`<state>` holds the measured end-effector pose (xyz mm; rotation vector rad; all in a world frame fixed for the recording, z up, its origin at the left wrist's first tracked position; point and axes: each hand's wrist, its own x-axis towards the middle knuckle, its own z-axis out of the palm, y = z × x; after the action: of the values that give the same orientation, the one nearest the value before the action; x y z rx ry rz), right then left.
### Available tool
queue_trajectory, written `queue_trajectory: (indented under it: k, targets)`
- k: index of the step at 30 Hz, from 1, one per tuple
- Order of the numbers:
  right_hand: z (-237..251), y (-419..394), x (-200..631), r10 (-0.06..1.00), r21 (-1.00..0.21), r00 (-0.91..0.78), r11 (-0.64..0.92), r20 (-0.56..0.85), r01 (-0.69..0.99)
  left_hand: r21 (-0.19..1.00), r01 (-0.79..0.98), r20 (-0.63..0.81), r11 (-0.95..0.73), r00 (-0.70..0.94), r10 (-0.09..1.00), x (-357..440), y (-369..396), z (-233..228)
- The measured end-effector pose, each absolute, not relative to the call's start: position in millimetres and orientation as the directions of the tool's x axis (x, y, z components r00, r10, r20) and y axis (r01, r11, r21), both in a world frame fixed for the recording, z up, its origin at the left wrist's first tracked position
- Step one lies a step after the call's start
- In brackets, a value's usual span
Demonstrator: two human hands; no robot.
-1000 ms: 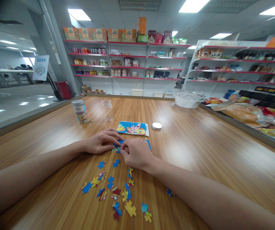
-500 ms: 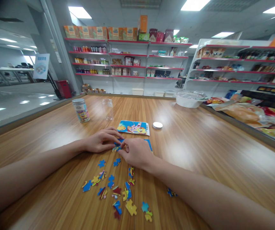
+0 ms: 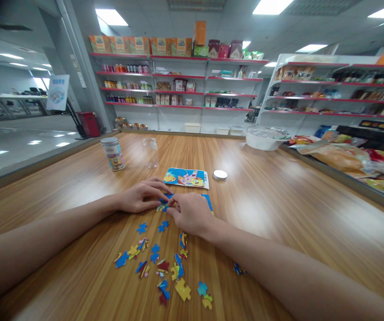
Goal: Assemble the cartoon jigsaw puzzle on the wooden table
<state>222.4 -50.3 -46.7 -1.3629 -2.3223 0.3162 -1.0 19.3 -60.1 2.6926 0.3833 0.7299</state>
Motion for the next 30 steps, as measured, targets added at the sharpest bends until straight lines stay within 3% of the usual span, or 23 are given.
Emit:
queue_trajectory:
  k: [8,17,30]
  targets:
    - [-49,-48,225,0.873,-0.419,-0.418,0.488,0.253,0.766,0.372,0.168,0.439,-0.913,0.835,0.333,-1,19,-60]
    - [-49,-51,227,0.8,-0.365,-0.464,0.591,0.381,0.72,0.374,0.171,0.44,-0.911,0.832,0.337,0,19,-60]
    - [-46,-57,223,0.798,-0.316,-0.498,0.596,0.34,0.738,0.377,0.167,0.444,-0.911,0.831,0.336,-1,20,-61]
